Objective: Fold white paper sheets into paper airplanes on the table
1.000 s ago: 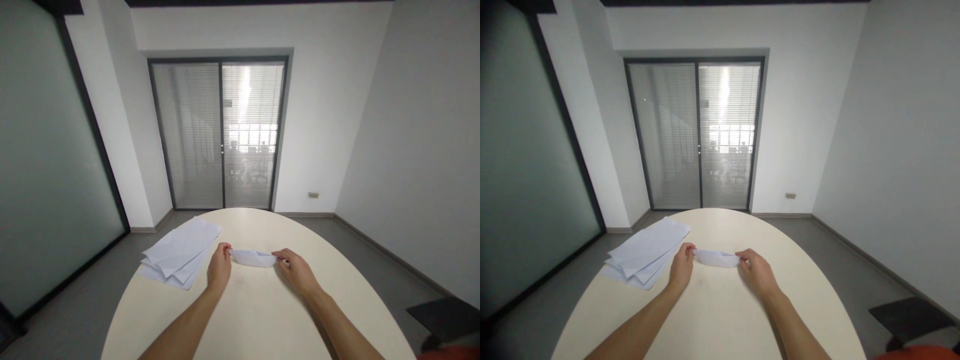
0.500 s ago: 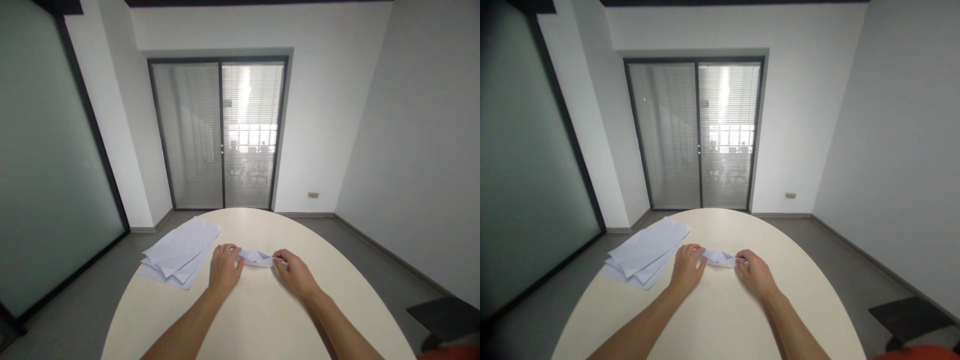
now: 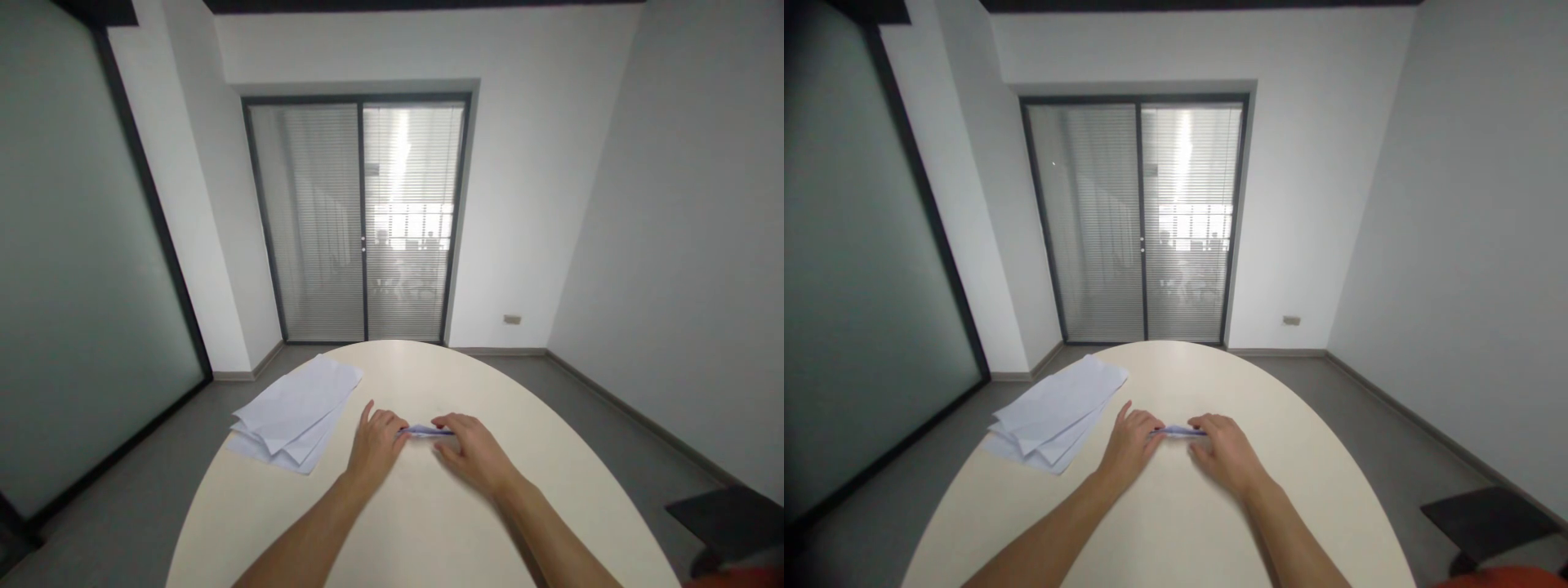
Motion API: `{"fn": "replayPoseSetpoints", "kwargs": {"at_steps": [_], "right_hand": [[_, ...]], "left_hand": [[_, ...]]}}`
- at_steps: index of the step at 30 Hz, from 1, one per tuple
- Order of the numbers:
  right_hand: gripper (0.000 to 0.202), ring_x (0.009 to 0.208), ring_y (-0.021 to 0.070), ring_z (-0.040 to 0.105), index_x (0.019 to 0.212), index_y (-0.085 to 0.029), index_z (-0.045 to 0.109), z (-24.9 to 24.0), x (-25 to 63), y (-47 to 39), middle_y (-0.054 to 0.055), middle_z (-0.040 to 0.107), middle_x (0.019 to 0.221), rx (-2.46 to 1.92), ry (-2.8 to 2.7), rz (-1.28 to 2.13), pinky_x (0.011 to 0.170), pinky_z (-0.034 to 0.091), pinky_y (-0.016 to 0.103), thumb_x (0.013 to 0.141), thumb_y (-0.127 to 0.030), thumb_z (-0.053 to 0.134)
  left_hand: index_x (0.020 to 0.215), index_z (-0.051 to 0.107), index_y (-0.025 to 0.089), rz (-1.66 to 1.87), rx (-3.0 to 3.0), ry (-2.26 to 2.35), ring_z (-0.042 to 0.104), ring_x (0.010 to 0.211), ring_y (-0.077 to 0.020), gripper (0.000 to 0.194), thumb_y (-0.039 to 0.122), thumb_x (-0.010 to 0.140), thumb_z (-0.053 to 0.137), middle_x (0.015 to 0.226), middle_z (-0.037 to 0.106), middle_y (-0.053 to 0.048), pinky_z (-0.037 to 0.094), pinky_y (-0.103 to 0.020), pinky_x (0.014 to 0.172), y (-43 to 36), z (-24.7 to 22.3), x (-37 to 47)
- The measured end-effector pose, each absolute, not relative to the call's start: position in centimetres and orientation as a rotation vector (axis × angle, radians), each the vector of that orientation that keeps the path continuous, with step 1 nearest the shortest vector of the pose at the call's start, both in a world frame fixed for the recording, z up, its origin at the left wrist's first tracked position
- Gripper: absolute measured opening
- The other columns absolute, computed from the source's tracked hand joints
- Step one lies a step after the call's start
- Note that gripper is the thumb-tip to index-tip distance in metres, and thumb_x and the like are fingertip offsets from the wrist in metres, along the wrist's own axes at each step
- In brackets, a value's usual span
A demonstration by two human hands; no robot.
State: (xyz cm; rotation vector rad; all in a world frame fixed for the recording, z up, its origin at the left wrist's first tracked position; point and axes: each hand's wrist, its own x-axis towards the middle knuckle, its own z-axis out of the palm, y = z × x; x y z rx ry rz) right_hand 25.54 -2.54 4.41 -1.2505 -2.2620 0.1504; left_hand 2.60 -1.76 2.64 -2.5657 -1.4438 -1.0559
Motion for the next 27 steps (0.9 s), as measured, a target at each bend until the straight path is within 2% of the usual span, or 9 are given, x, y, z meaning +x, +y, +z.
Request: {"fn": "replayPoseSetpoints", "kwargs": {"at_steps": [3,7,10,18,27], "right_hand": [[0.034,0.103,0.0228,0.061,0.118,-0.022,0.061,4.6,24.4,-2.9,0.008,0.069,0.109,-1.202,-2.337,0.090,0.094,0.042,0.036,0.084,-0.029,0.057],[0.025,0.095,0.0206,0.062,0.108,-0.023,0.065,4.7,23.4,-3.1,0.006,0.071,0.102,-1.231,-2.406,0.075,0.088,0.044,0.033,0.093,-0.030,0.047],[0.030,0.090,0.0196,0.064,0.102,-0.023,0.067,4.7,23.2,-3.0,0.005,0.071,0.096,-1.276,-2.416,0.059,0.083,0.044,0.032,0.097,-0.032,0.039],[0.031,0.086,0.0172,0.065,0.098,-0.024,0.066,4.7,23.0,-3.3,0.004,0.071,0.094,-1.263,-2.377,0.148,0.077,0.046,0.026,0.098,-0.036,0.037],[0.036,0.086,0.0171,0.065,0.097,-0.026,0.068,5.1,23.0,-3.6,0.004,0.071,0.094,-1.208,-2.377,0.187,0.076,0.046,0.025,0.100,-0.039,0.035]], "left_hand": [[0.094,0.068,0.026,-1.035,-2.597,-1.385,0.060,0.094,-0.0181,0.011,0.024,0.092,0.058,0.092,0.068,0.000,0.020,-0.048,0.113,-2.0,2.8,2.8],[0.092,0.068,0.026,-1.021,-2.656,-1.320,0.061,0.092,-0.0176,0.013,0.023,0.093,0.055,0.090,0.069,0.000,0.026,-0.046,0.112,-2.4,3.1,2.8],[0.095,0.067,0.024,-1.026,-2.694,-1.312,0.062,0.092,-0.0181,0.013,0.022,0.093,0.054,0.091,0.070,-0.002,0.032,-0.043,0.108,-2.5,3.2,2.9],[0.095,0.069,0.024,-0.949,-2.724,-1.305,0.064,0.087,-0.0190,0.019,0.023,0.095,0.050,0.089,0.072,-0.003,0.040,-0.040,0.100,-2.3,2.9,3.0],[0.093,0.070,0.025,-0.879,-2.741,-1.359,0.064,0.086,-0.0189,0.023,0.025,0.097,0.047,0.089,0.073,-0.003,0.040,-0.038,0.099,-2.6,3.4,3.1]]}}
